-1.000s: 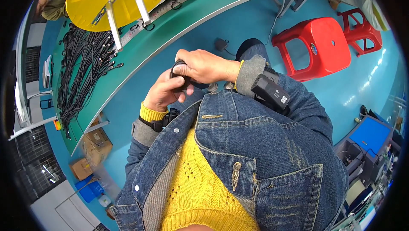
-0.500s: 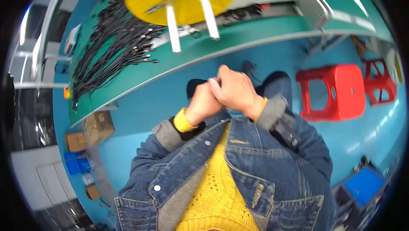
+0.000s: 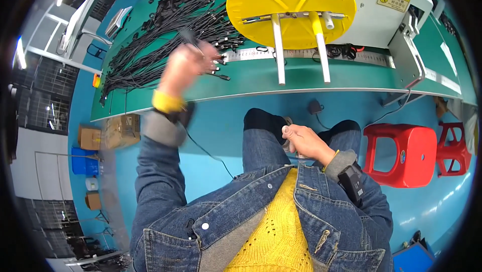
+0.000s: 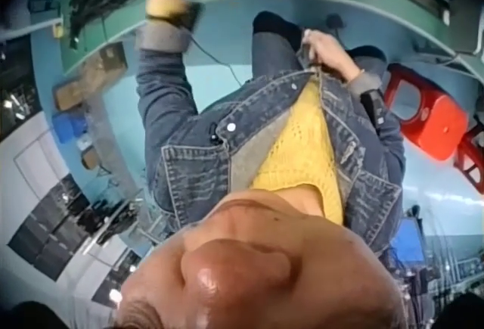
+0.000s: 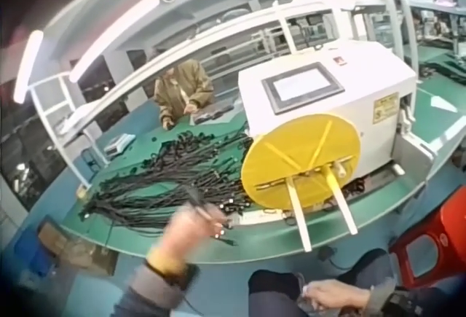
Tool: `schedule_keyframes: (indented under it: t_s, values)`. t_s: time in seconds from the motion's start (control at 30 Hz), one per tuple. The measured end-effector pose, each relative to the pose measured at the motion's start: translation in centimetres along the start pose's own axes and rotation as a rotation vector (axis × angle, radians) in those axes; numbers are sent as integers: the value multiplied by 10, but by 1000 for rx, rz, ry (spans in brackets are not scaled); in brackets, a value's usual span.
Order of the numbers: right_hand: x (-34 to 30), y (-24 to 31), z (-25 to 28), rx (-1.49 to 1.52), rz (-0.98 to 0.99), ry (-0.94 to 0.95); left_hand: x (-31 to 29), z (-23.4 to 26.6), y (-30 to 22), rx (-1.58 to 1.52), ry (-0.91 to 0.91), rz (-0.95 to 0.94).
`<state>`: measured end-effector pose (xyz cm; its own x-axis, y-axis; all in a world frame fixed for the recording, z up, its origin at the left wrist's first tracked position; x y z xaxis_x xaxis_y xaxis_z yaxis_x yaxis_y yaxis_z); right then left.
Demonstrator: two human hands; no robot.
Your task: Winding black electrical cables using an automated benchtop winding machine.
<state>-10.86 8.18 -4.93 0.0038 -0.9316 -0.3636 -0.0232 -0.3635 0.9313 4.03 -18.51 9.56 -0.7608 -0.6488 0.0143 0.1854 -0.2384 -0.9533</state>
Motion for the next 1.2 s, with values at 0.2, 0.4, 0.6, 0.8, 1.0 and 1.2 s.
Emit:
schedule_keyframes:
  t_s: [0.2,0.4,0.6,0.8,1.0,1.2]
  values:
    - [3,3,-6,-68,-5,15,49,131,71,1004,-551,165]
    - [-7,7,-1,-156,120,-42,24,94,89,966,-575,176]
    - [-13,35,12,-206,258,-179,19,76,82,1083,-717,14]
    - [-27,30,12,-209,327,-191,24,81,100,1030,-577,151]
    - [-37,36,19,-201,320,-231,21,85,108,1062,-442,19]
    - [-47,40,26,-203,364,-326,-5,33,26,816,-670,-401]
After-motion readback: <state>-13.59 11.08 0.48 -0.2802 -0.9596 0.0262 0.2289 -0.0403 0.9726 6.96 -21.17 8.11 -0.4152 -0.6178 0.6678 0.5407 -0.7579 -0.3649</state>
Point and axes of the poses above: each hand's wrist, its own x-axis towards the middle knuckle, its own z-axis out of the back of the hand, y = z × x, the point moved 4 cm from there along x, towards the middle knuckle, and after that the axes turned 7 degrees about x, right-handed, at the moved point
